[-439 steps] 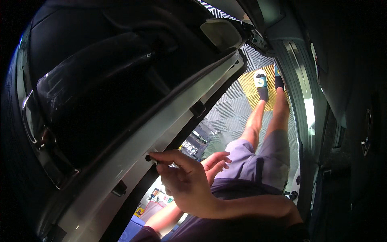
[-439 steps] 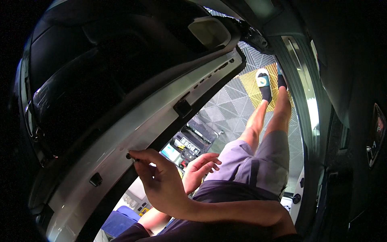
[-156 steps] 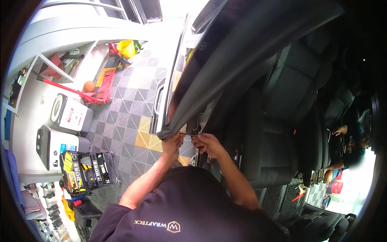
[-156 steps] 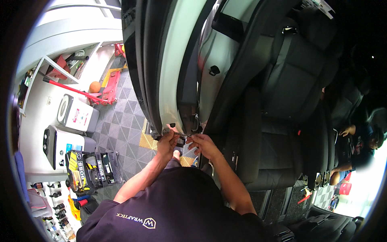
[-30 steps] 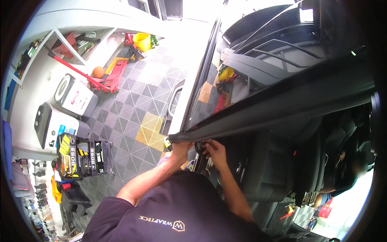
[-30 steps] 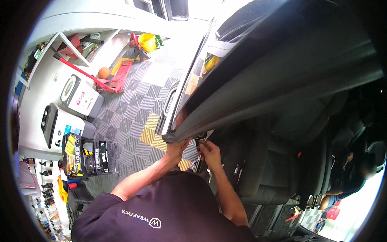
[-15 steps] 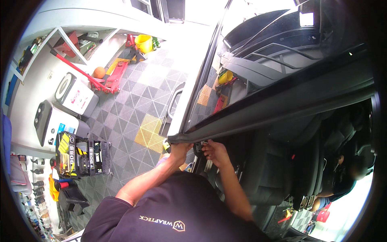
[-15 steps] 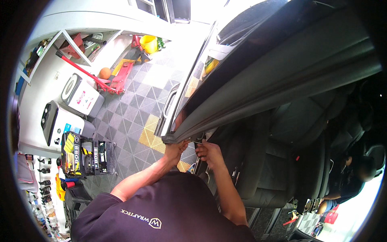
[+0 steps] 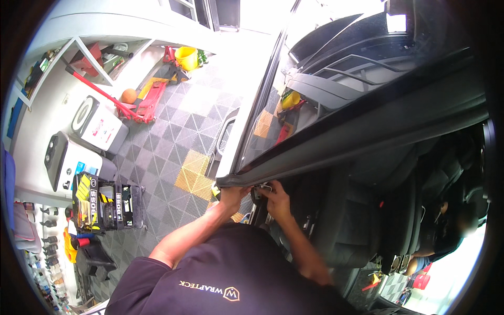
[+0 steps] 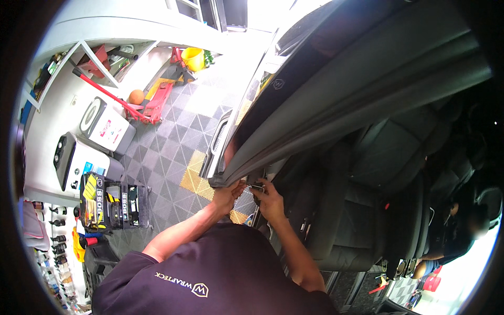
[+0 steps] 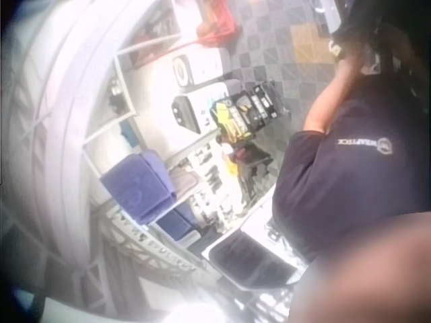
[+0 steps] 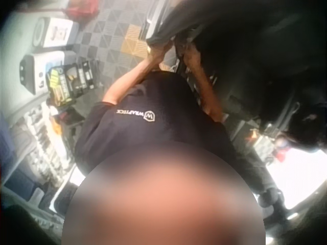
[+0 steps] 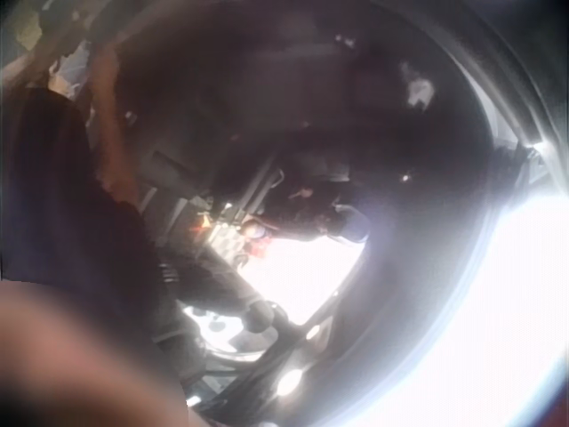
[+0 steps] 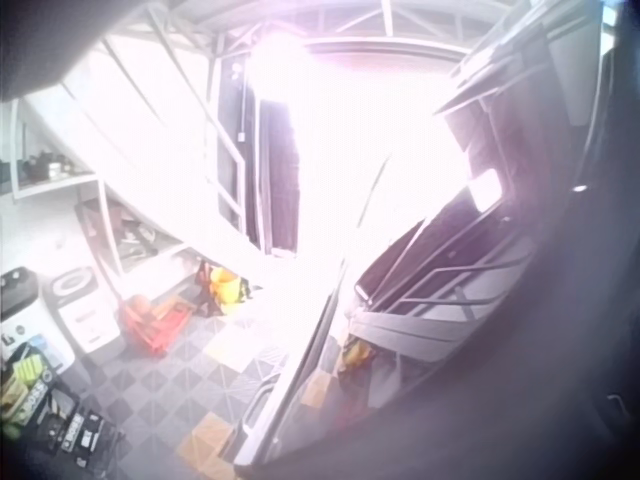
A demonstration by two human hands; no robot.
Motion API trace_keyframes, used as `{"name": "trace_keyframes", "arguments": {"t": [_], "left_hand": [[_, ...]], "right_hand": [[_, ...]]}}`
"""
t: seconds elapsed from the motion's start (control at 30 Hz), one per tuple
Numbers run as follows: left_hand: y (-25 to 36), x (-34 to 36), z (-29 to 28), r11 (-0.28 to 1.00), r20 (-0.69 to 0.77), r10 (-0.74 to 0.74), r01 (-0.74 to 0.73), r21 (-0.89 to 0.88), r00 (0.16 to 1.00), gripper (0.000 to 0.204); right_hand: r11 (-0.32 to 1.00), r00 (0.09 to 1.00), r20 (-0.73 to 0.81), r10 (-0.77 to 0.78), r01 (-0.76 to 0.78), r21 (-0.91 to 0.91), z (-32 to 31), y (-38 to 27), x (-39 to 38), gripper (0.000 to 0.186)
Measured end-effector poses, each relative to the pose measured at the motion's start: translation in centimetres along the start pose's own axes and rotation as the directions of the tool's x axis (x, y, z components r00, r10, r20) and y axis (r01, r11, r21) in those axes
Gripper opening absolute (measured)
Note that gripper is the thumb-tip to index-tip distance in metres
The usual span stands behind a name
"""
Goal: The person installs a car door panel by aligning it with the door frame, securing it with clips, and fastening screws with a screwdriver. The person repeatedly checks fitment and adjusts the panel while working on the interior of a white car door in a garage.
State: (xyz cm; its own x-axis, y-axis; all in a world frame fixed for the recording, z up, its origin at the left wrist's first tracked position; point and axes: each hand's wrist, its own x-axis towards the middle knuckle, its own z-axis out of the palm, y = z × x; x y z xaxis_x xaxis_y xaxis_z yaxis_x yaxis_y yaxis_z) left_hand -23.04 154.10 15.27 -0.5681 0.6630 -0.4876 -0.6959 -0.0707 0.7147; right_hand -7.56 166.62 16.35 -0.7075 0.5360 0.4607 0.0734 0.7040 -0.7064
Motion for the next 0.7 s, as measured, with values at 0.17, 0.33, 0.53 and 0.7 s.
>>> {"name": "trace_keyframes", "arguments": {"t": [0.17, 0.33, 0.53, 0.7], "left_hand": [[0.1, 0.0, 0.4, 1.0, -0.056, -0.015, 0.014, -0.02, 0.998, 0.026], [0.1, 0.0, 0.7, 0.996, -0.11, -0.022, 0.013, -0.087, 0.994, 0.022], [-0.4, 0.1, 0.7, 0.996, -0.081, 0.017, -0.023, -0.084, 0.997, 0.014], [-0.3, -0.3, -0.2, 0.993, 0.015, -0.004, 0.006, -0.122, 1.0, 0.016]], "right_hand": [[0.321, 0.548, 0.113, 0.829, -0.632, 0.706, -0.8, -0.7, -1.5, 0.029], [-0.453, 0.096, 0.846, 0.524, -0.81, 0.373, -2.1, -0.1, -1.6, 0.065], [-0.541, 0.083, 0.818, 0.569, -0.711, 0.449, -0.1, 0.5, 1.1, 0.063], [-0.066, 0.358, 0.647, 0.673, -0.842, 0.535, -0.5, 0.3, 2.1, 0.036]]}}
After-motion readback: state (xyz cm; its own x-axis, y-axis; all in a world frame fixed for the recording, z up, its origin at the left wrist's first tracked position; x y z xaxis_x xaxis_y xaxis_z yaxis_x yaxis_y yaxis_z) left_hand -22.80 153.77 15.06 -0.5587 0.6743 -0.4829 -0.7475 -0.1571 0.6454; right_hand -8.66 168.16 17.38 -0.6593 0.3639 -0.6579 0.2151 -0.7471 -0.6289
